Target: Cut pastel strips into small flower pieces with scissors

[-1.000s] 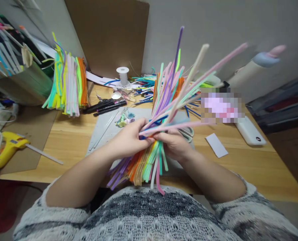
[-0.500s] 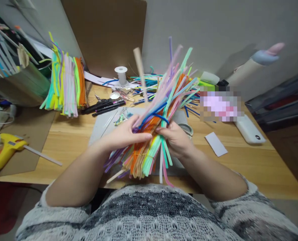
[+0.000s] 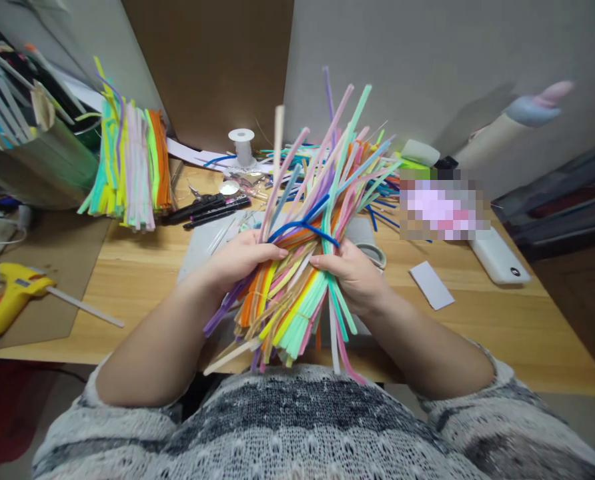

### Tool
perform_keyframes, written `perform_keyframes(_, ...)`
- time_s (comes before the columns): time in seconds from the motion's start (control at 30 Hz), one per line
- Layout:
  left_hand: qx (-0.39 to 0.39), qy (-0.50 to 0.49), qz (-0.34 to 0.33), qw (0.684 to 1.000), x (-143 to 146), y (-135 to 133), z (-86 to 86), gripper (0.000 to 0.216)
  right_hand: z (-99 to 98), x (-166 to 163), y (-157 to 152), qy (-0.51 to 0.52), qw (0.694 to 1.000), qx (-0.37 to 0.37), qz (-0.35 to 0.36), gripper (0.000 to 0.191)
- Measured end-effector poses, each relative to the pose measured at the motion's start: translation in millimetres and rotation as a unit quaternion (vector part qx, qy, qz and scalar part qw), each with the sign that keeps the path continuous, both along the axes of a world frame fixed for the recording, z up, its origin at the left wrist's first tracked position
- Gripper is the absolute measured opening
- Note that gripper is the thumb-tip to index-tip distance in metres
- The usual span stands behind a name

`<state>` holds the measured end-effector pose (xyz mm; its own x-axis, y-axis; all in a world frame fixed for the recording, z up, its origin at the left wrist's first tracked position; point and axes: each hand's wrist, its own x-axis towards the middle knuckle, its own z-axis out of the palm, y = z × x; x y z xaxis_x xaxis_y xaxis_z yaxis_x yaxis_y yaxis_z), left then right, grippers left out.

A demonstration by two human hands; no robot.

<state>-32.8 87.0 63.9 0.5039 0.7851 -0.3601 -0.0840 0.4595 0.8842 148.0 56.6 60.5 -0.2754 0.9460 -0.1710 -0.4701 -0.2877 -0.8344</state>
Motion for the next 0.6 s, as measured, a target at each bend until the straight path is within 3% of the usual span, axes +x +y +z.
perform_keyframes(0.6,-0.035,-0.017,0.002,0.999,0.3,2.4,0.8,0.035,1.9,2.1,0.5,-0.004,1.0,0.013,0.011,0.059)
